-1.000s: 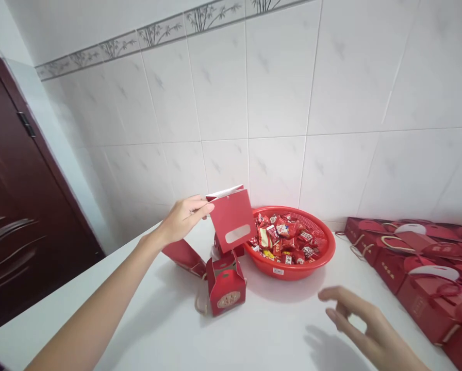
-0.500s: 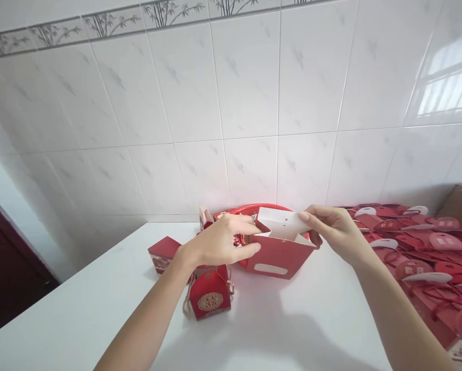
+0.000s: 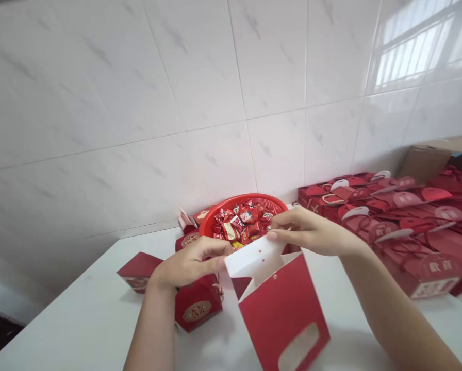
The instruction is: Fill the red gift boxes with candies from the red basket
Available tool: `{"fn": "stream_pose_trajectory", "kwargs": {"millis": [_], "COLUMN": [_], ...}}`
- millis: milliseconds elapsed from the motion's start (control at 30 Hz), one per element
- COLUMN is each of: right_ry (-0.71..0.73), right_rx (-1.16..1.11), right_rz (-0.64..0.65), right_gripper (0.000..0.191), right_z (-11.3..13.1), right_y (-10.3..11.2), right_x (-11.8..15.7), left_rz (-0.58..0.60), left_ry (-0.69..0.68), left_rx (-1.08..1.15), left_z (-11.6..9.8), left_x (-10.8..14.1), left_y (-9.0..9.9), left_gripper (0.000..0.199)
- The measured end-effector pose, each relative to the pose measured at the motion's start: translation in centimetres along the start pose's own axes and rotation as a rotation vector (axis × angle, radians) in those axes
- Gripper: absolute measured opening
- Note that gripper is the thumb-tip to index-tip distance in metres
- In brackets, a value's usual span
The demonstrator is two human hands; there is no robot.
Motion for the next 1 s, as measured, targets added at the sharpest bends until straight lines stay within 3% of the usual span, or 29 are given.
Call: {"fn": "stream_pose_trajectory", "kwargs": {"millis": [67,167,267,367,467,600,700,767,833,933,1000], "right_ry": [-0.024,-0.041,-0.011,-0.067,-0.104,-0.132,-0.251,-0.329,-0.365,-0.397,-0.412], "right_rx": [0.034,0.05,0.157,0.129,0.068,0.042,0.159,0.283,0.363,0.446,0.495], "right_rz": [0.082,0.089,0.063,0.09,0.073,-0.129,-0.261,-0.28,-0.235,-0.063,0.076], "right_gripper": [0.041,0.039,0.04,0.039,0.044,0.043,0.034,0.027,0.022,0.018,0.032], "right_z": [-1.0,-2.5,-3.5,-5.1,-6.4,-8.1,-10.6,-12.3,-13.7,-15.5,-16.4], "right_y": [-1.3,-2.7,-3.7,-4.5,-4.0,-1.1,1.1,1.9,1.9,0.7,-0.5], "right_x": [-0.9,-2.3,-3.4,-4.1,-4.6,-5.4,-6.6,-7.7,-9.1,-11.2,-12.1], "left_rz": [0.012,0.013,0.037,-0.007,-0.144,-0.281,-0.247,-0.191,-0.138,-0.065,-0.01], "left_ry": [0.135,0.33,0.468,0.562,0.558,0.36,0.231,0.217,0.243,0.26,0.252], "left_rx": [0.019,0.079,0.153,0.034,-0.137,-0.091,-0.034,-0.042,-0.068,-0.069,-0.068], "left_z": [2.3,5.6,8.1,9.4,8.6,5.7,4.4,4.4,4.6,4.5,4.2], "left_x": [-0.9,-1.4,-0.6,0.7,1.2,0.5,-0.3,-0.7,-0.9,-1.2,-1.3], "left_y": [0.0,0.0,0.0,1.1,3.0,3.8,3.1,2.4,1.6,0.7,0.2], "left_gripper": [0.048,0.032,0.036,0.044,0.049,0.045,0.04,0.039,0.035,0.032,0.034]}}
Point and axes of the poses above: each hand's wrist, its own x-axis away from the middle knuckle, its own y-axis out of the back of the hand, z = x × y, the point moved 8 cm from there along -x, towards the middle knuckle, and after that the axes turned 3 degrees about z, right-handed, at the moved point
